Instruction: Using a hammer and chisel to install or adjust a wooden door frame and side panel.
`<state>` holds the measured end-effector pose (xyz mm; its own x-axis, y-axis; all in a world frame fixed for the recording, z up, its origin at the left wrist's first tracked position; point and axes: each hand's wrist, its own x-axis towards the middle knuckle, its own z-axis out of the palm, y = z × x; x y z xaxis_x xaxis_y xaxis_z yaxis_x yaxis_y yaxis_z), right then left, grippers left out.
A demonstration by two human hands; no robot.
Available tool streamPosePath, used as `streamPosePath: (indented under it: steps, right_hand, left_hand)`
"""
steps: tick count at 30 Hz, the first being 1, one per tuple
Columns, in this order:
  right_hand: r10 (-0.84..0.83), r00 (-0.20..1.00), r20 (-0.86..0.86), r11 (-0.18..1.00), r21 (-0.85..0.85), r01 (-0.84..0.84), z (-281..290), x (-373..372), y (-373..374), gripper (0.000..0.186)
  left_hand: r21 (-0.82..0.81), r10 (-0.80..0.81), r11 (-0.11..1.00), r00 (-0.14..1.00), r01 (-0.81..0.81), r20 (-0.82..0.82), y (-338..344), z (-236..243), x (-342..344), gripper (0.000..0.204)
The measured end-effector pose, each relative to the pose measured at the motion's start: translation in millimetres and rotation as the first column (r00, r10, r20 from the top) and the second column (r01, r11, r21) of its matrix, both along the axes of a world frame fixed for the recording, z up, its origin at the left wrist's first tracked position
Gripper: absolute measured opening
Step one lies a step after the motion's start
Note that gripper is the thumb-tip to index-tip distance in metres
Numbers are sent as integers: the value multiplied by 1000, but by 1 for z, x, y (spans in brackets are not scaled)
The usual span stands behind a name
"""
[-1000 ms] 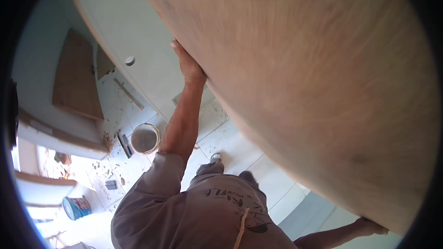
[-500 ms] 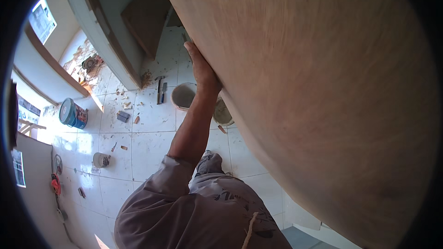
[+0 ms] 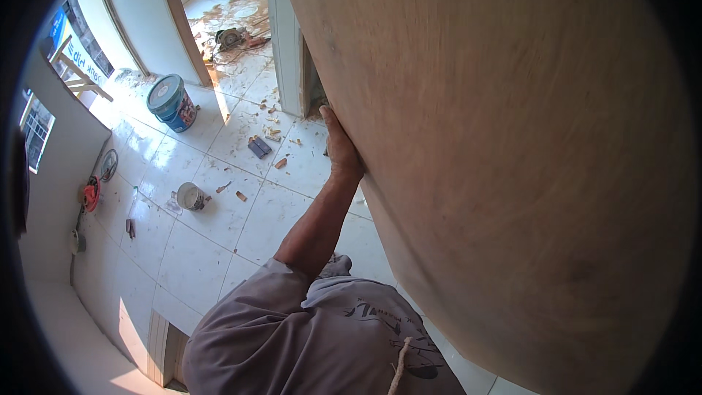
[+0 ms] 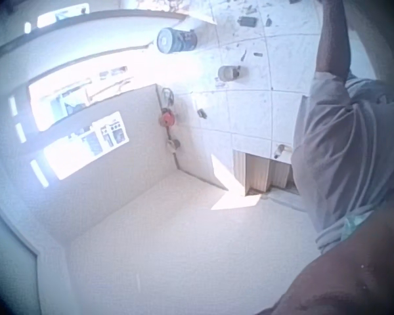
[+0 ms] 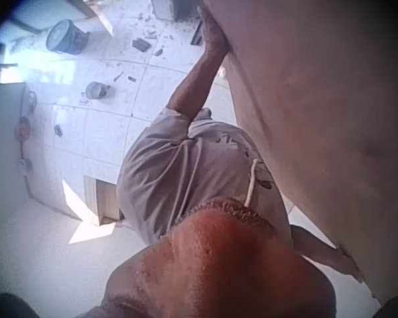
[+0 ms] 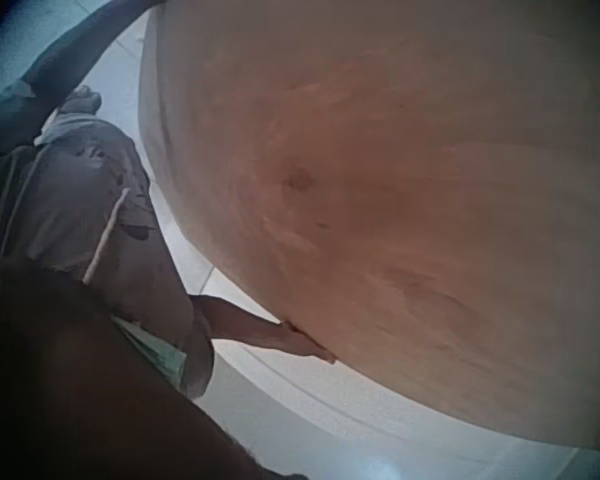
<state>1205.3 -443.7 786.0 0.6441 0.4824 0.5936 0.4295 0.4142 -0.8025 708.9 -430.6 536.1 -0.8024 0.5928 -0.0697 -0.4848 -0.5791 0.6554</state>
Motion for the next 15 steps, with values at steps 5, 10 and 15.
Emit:
streamPosePath:
  steps: [5, 10, 15]
  right_hand:
    - [53, 997, 63, 998, -45, -50, 25, -47, -6, 75]
    - [72, 991, 113, 993, -98, -61, 33, -73, -7, 75]
    - [60, 988, 145, 991, -124, -42, 39, -79, -6, 75]
  left_hand:
    - [-17, 88, 996, 992, -86, 93, -23, -31, -37, 82]
    - [67, 141, 986, 978, -153, 152, -34, -67, -61, 81]
    - [-10, 195, 981, 969, -195, 152, -35, -83, -61, 81]
